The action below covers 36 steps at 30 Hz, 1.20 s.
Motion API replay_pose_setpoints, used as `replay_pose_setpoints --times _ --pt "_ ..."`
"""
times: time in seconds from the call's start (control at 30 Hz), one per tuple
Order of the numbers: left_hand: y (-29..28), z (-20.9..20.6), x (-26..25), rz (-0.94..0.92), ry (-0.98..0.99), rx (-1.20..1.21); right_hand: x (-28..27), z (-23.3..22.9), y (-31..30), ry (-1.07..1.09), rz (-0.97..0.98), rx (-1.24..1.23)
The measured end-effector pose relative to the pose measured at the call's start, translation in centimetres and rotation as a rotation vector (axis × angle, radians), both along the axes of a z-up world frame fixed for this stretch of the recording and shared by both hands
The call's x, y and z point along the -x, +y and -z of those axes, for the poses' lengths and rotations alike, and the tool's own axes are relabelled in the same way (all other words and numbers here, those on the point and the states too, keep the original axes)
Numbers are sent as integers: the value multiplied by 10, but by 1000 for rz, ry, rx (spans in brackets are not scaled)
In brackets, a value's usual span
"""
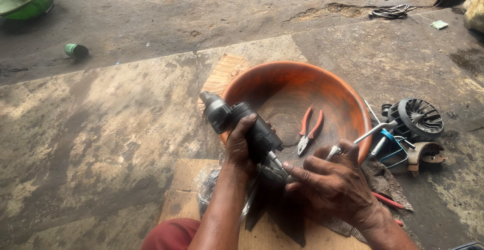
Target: The person uses a wrench to tighten a bolt on a black cylindrical motor part, then wipes the part with a cloth. The person continues to tighten the bolt and wipe the part repeatedly.
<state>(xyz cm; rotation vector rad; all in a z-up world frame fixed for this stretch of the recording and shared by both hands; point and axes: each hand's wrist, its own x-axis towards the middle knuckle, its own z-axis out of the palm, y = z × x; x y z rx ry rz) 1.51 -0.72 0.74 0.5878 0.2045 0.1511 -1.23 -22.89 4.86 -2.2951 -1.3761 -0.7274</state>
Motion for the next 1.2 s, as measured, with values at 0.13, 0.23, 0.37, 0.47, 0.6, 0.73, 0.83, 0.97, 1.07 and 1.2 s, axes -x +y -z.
replay_pose_setpoints --times 0.13,0.23,0.37,0.47,0.6,0.73,0.83,0.97,1.07,1.2 --pt "-3 2 -2 39 -2 14 1 1 -3 -30 24 87" --pt "-5 4 -3 15 29 69 6 -4 1 -52 86 99" --pt "-5 5 0 30 8 42 11 -16 13 68 101 84" --pt "-7 8 6 29 -24 26 16 -23 15 111 131 149" --pt "-9 8 11 85 -95 70 18 -26 12 61 86 76" --pt "-8 11 16 78 -93 94 16 -20 12 82 26 31" --pt "-11 12 20 141 -190 139 19 -18 14 307 25 31" --pt "-15 5 9 11 -151 63 16 -21 16 283 38 25" --pt "-10 3 4 -51 -110 146 14 -24 5 191 38 32" --pt "5 -4 8 -25 -158 287 3 -30 -11 220 128 117"
